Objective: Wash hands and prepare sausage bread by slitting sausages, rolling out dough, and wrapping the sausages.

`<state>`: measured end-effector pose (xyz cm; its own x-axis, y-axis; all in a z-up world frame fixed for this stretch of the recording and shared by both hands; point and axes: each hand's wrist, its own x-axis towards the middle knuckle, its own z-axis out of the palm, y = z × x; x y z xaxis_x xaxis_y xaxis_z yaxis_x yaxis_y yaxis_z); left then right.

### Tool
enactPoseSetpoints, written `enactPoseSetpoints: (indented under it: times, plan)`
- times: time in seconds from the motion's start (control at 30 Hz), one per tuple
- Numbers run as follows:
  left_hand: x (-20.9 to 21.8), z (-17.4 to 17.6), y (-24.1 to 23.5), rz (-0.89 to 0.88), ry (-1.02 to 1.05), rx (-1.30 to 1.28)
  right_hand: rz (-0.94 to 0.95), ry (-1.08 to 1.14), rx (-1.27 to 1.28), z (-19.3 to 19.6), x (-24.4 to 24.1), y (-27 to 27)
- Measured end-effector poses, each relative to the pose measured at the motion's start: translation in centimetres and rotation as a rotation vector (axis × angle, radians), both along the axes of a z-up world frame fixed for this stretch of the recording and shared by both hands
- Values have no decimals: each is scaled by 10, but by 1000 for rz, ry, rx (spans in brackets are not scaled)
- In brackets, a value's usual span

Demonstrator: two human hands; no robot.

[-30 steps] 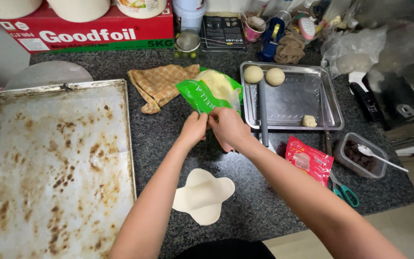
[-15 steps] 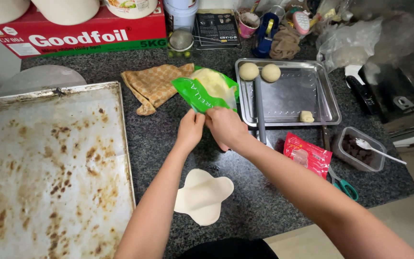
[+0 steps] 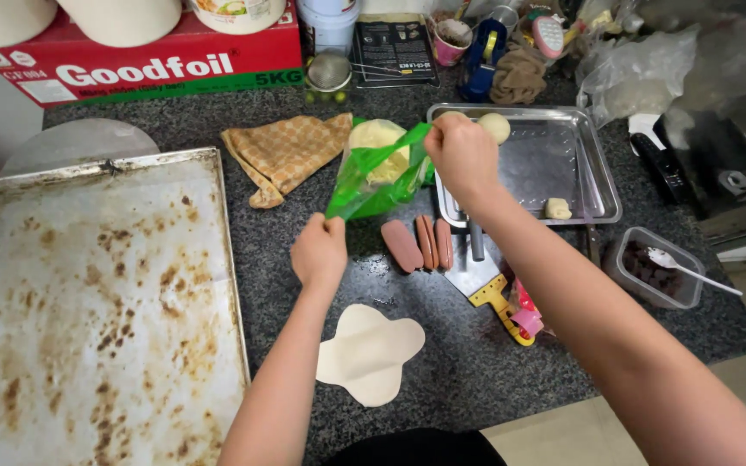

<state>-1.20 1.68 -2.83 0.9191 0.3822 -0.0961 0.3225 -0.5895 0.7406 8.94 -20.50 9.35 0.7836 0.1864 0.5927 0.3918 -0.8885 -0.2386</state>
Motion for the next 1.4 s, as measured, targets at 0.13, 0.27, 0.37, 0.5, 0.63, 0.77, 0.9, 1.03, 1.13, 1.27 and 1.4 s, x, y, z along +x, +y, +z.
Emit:
enactPoseSetpoints:
  times: [0.13,0.27,0.37,0.5,0.63,0.77,0.9,1.03,1.13,1.27,1.4]
  plan:
    - [-17,60,-2,90,-83,126,104,-25,99,9,-17,10]
    - [-25,106,-25,-10,-649,5,144,98,225,13,-33,19]
    - [10,91,-41,-344,-793,-44,136,152,295,14,-37,22]
    - [102,-19,-56,-401,-260,89,143,156,339,8,-43,21]
    - [144,-36,-67,-405,-294,133,99,223,363,3,-51,21]
    - [183,-55,-76,-405,-337,184,36,290,346,-2,-60,17]
    - [201,-64,-84,-404,-369,223,3,298,393,3,-84,22]
    - [198,-86,-79,-394,-371,266,-32,333,501,10,-117,37]
    - [182,-100,-63,-373,-358,306,19,336,533,-4,-144,56]
    - [191,-131,-45,-338,-361,346,86,683,793,-11,-166,81]
    - [188,-127,-29,-354,-287,282,115,743,813,-21,-167,90]
